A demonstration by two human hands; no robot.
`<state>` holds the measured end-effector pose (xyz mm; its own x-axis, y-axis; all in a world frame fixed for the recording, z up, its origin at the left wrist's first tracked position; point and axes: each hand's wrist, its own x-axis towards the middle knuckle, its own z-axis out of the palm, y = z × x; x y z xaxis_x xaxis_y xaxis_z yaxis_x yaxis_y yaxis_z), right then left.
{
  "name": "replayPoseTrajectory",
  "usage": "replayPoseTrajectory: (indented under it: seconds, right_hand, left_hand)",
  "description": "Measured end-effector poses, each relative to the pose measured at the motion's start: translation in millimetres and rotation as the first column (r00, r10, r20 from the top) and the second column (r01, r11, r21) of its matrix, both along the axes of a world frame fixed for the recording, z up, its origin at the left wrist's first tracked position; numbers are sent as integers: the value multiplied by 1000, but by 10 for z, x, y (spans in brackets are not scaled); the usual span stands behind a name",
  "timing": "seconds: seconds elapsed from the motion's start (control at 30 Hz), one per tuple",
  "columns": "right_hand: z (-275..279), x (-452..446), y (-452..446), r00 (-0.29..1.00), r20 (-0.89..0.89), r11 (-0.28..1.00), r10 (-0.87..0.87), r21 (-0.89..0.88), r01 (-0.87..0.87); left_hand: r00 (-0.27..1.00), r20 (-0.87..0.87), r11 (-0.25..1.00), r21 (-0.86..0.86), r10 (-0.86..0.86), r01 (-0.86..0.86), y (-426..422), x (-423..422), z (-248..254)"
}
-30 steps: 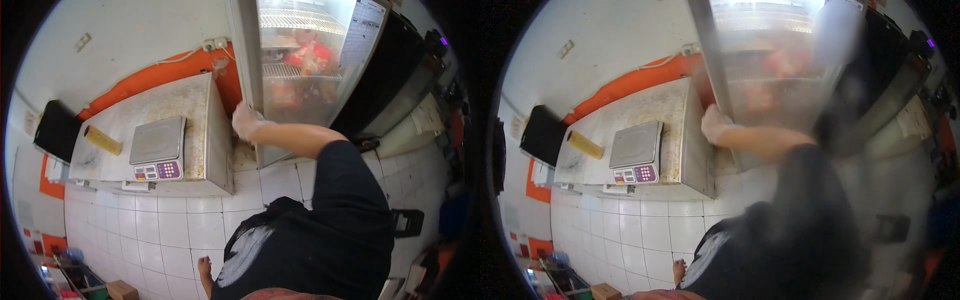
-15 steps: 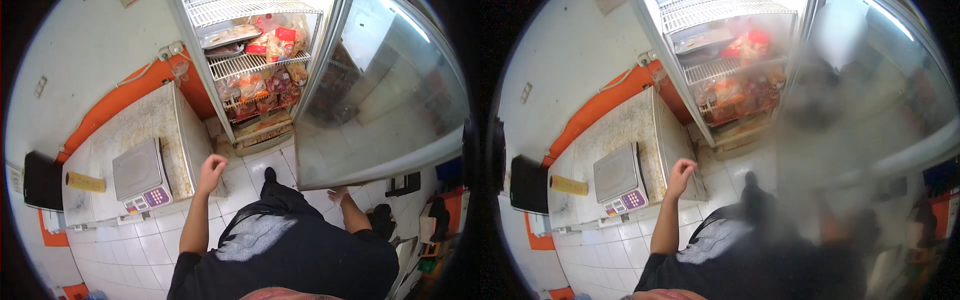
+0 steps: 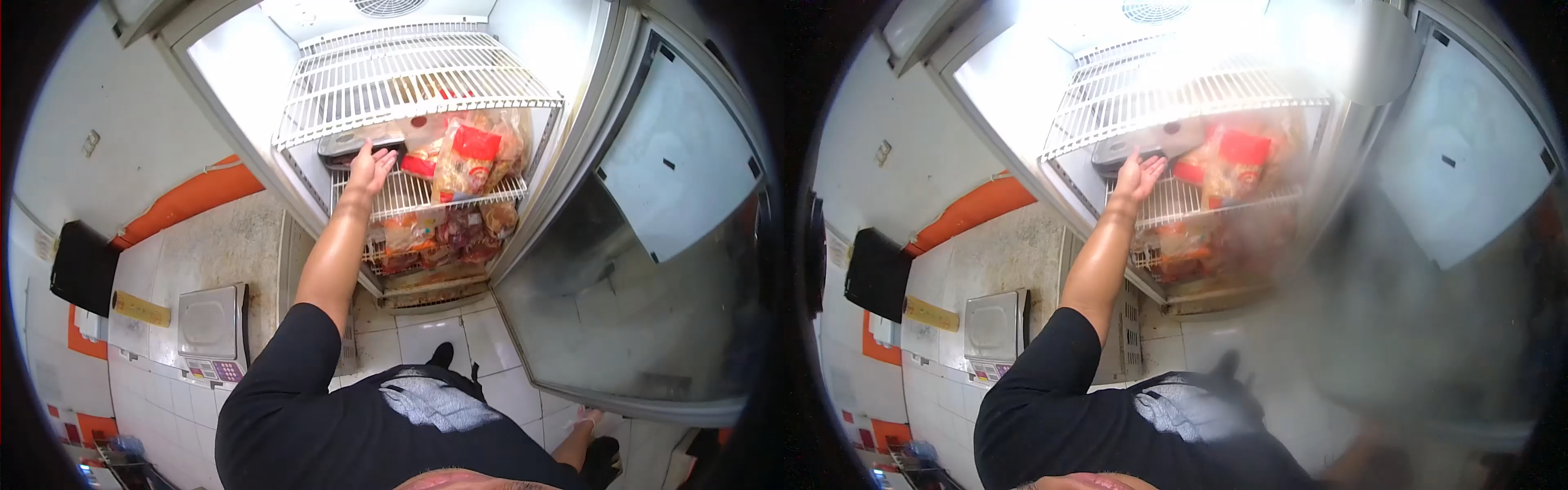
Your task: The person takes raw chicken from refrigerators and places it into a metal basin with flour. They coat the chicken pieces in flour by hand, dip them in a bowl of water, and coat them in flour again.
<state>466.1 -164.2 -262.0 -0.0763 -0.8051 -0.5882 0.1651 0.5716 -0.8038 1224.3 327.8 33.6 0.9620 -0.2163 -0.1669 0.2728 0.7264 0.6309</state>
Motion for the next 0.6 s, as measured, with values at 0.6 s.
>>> replayPoseTrajectory:
  seconds: [0.6]
  right_hand:
    - [-1265,-130,1797,-540,-643,162,543,711,-684]
  left_hand:
    - [922,201,900,225,331,-372,300,-732,59]
